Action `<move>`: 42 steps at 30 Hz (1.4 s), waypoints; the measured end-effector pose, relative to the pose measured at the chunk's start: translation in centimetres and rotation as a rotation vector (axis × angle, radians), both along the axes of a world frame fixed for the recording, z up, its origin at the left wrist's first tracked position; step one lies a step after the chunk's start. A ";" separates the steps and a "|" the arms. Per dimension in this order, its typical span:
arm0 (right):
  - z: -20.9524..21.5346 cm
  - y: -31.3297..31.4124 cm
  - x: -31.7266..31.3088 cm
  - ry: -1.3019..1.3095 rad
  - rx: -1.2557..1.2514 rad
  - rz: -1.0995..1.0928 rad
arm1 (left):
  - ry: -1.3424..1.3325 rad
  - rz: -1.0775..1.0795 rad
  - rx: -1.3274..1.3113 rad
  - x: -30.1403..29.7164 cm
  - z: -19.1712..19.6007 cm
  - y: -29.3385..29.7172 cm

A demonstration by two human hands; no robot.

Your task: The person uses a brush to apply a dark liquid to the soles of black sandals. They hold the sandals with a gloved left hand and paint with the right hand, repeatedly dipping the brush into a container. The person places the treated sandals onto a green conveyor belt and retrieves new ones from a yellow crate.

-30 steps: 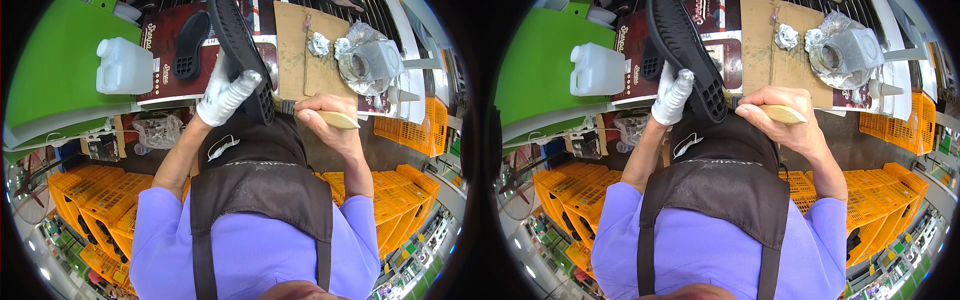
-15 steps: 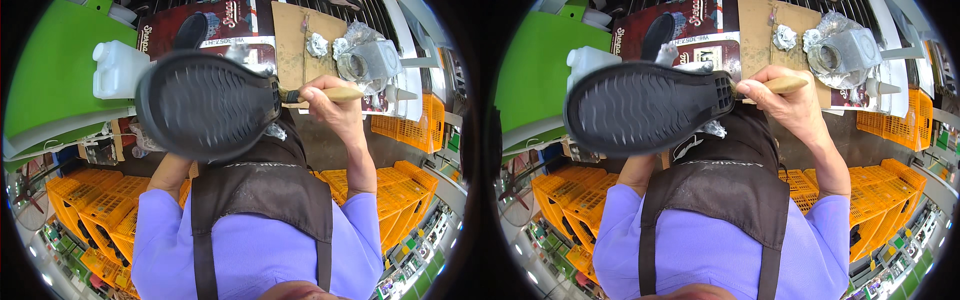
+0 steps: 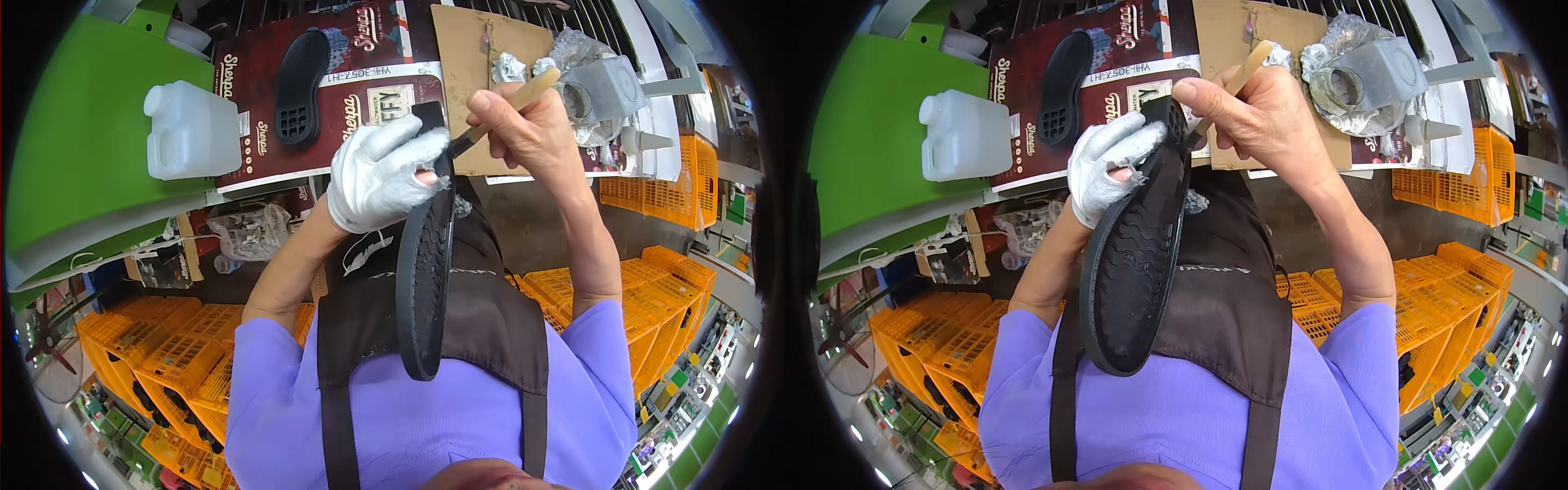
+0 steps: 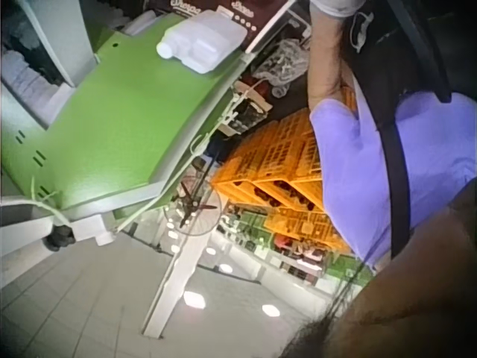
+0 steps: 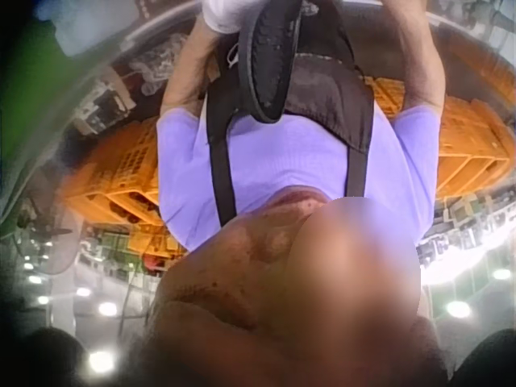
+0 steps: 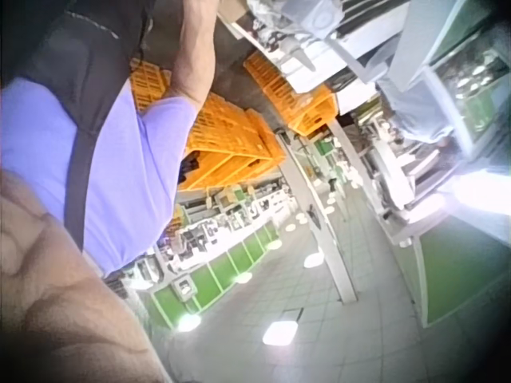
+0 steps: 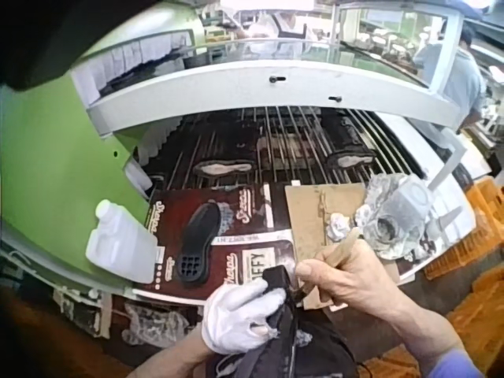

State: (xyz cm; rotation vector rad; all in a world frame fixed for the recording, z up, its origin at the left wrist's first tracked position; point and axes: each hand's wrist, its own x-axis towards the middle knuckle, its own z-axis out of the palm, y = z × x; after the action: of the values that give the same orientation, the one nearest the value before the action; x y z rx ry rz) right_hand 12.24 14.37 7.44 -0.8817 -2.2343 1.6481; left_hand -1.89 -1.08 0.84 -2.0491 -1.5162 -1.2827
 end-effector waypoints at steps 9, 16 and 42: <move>1.3 -0.9 0.1 -0.008 -0.082 0.021 | 0.019 0.015 0.056 -0.7 -1.3 0.3; 2.0 -2.3 1.4 0.001 -0.217 0.029 | 0.057 0.050 0.067 -1.0 -1.7 0.6; -4.0 1.4 2.4 0.328 0.585 0.162 | -2.436 -0.721 -0.476 3.5 -1.8 -3.0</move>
State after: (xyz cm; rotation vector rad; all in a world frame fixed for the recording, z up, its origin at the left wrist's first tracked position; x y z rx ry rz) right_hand 14.63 15.81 3.43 -0.2673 -2.3798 0.9905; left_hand 1.65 -4.06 -0.97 -0.0927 0.3651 1.5961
